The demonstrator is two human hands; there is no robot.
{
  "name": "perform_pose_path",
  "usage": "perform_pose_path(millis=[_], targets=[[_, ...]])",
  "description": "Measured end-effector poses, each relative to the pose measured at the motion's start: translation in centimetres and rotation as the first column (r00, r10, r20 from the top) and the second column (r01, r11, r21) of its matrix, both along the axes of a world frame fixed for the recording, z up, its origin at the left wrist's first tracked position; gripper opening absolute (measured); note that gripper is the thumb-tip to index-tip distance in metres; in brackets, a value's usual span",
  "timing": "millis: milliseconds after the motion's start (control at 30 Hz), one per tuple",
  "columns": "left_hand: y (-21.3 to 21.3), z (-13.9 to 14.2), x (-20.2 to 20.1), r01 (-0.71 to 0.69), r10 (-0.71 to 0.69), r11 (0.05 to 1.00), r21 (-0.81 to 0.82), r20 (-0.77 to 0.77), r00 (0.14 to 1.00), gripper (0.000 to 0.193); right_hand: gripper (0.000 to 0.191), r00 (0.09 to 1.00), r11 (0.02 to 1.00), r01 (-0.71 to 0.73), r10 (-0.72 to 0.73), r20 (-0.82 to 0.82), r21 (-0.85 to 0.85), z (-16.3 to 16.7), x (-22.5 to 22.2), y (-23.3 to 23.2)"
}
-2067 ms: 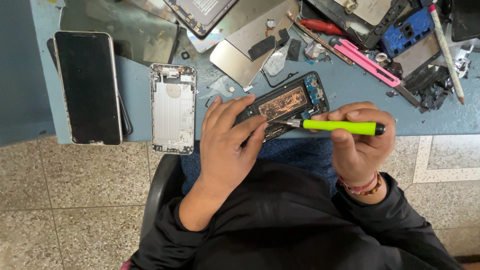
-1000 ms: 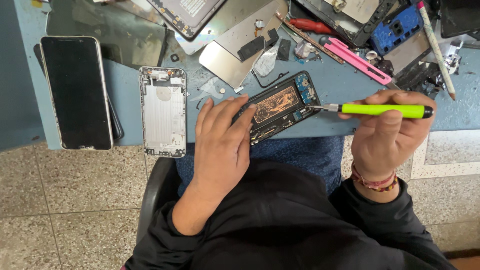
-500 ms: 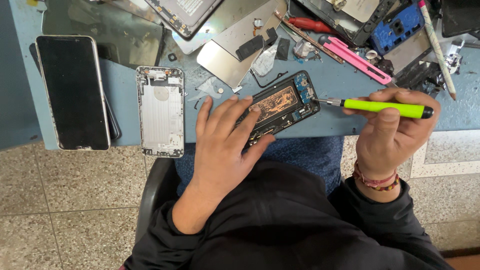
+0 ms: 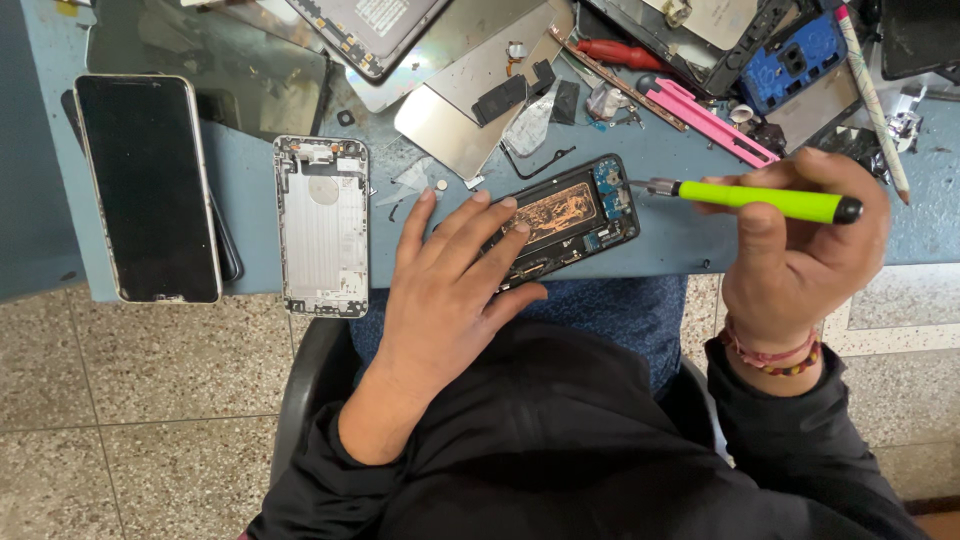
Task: The person holds an opened smartphone on a cluttered workbench and uses a green-handled pry tool to work along the edge of the phone's internal battery compartment, steadying the phone with the other hand and repositioning the tool around the component throughout the clip.
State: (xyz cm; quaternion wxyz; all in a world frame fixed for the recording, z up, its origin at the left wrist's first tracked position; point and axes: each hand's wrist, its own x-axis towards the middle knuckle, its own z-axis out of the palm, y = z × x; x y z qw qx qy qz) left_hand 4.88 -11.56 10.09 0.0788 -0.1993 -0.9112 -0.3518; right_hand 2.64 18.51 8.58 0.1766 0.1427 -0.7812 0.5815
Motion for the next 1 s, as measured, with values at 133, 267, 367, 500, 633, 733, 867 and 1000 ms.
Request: perform_pose_path(millis=[133,267,367,500,633,733,867,1000], targets=[[-0.1,0.0,-0.2,0.015,-0.015,1.000,0.004,-0.004,1.000,0.055,0.040,0.999,1.000,-0.006,0.005,0.044,0.018,0.7,-0.5,-0.2],[-0.2,0.1,-0.3,0.031,-0.031,1.000,-0.002,0.011,0.999,0.055,0.044,0.996,1.000,-0.005,0.002,0.094,0.027,1.1,-0.9,-0.5],[-0.2,0.2,-0.4,0.031,-0.031,0.999,-0.007,0.012,0.999,0.054,0.045,0.993,1.000,-0.002,-0.001,0.120,0.028,1.3,-1.1,-0.8],[-0.2,0.2,-0.4,0.029,-0.028,1.000,-0.010,0.011,1.000,0.053,0.044,0.995,0.998,-0.007,0.001,0.101,0.055,1.5,-1.2,-1.1],[-0.1,0.1,-0.4,0.022,-0.022,1.000,0.000,0.004,1.000,0.052,0.044,0.995,0.999,-0.020,0.015,0.100,0.048,1.7,-1.3,-1.0],[-0.1,0.1,-0.4,0.024,-0.024,1.000,-0.003,0.005,1.000,0.052,0.043,0.995,0.998,-0.016,0.009,0.096,0.067,1.7,-1.3,-0.9],[-0.1,0.1,-0.4,0.024,-0.024,1.000,0.002,0.011,1.000,0.052,0.042,0.997,0.991,-0.015,0.004,0.080,0.130,1.7,-1.4,-0.7],[-0.1,0.1,-0.5,0.026,-0.027,1.000,0.007,0.017,0.999,0.052,0.043,0.997,0.992,-0.030,0.021,0.075,0.122,1.6,-1.5,-0.4]])
